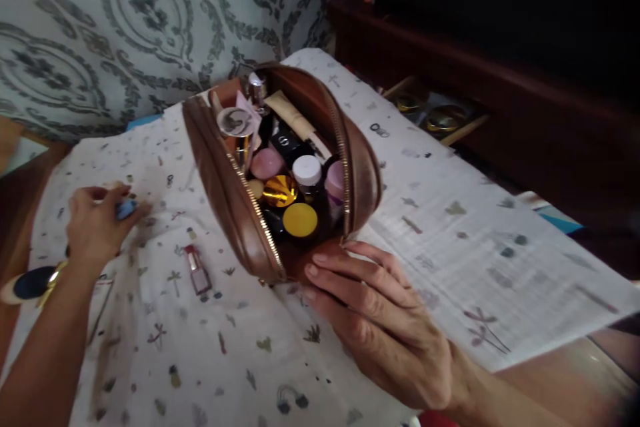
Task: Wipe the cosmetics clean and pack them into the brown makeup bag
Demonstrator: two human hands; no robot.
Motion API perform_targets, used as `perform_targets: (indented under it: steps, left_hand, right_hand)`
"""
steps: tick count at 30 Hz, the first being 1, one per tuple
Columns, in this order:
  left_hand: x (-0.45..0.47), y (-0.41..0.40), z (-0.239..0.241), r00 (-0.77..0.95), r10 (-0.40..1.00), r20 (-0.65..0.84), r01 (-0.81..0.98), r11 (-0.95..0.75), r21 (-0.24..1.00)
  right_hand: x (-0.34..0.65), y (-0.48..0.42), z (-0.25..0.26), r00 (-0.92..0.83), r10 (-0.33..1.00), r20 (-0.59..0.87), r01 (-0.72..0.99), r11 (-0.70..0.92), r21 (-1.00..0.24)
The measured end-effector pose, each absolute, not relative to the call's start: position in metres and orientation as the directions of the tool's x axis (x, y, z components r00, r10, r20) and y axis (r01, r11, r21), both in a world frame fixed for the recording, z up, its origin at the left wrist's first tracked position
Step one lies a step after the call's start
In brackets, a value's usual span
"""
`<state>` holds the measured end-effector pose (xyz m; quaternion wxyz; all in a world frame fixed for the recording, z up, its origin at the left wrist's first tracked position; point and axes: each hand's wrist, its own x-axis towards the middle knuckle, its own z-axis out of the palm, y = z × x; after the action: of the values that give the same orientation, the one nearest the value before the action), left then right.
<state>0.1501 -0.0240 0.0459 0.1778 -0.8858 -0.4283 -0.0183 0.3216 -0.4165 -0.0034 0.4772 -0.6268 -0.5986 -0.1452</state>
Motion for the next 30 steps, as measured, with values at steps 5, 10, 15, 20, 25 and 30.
perform_targets:
  steps: [5,10,15,20,25,30]
  left_hand:
    - [0.141,-0.041,0.059,0.643,0.759,0.103,0.734,-0.573,-0.364]
    - [0.120,-0.046,0.057,0.684,0.713,0.154,0.706,-0.595,-0.384]
    - [0.100,-0.060,0.049,0.696,0.694,0.183,0.708,-0.622,-0.335]
    - [0.084,-0.058,0.037,0.715,0.678,0.170,0.699,-0.699,-0.150]
    - [0.088,-0.038,0.025,0.642,0.730,0.235,0.753,-0.658,-0.013]
    - [0.093,-0.025,0.016,0.636,0.755,0.160,0.760,-0.649,0.040]
  right_hand:
    - [0.321,-0.414,-0.007,0.228,0.604,0.764,0.901,0.167,-0.401]
    - [0.320,-0.411,-0.005,0.192,0.606,0.772,0.930,0.140,-0.341]
    - [0.302,-0.418,0.012,0.246,0.548,0.800,0.934,0.087,-0.346]
    - [0.262,-0.391,0.017,-0.055,0.677,0.733,0.890,0.367,-0.271]
    - [0.227,-0.317,-0.001,-0.189,0.887,0.420,0.890,0.336,-0.309]
    - [0.228,-0.271,-0.019,-0.153,0.950,0.271,0.934,0.229,-0.275]
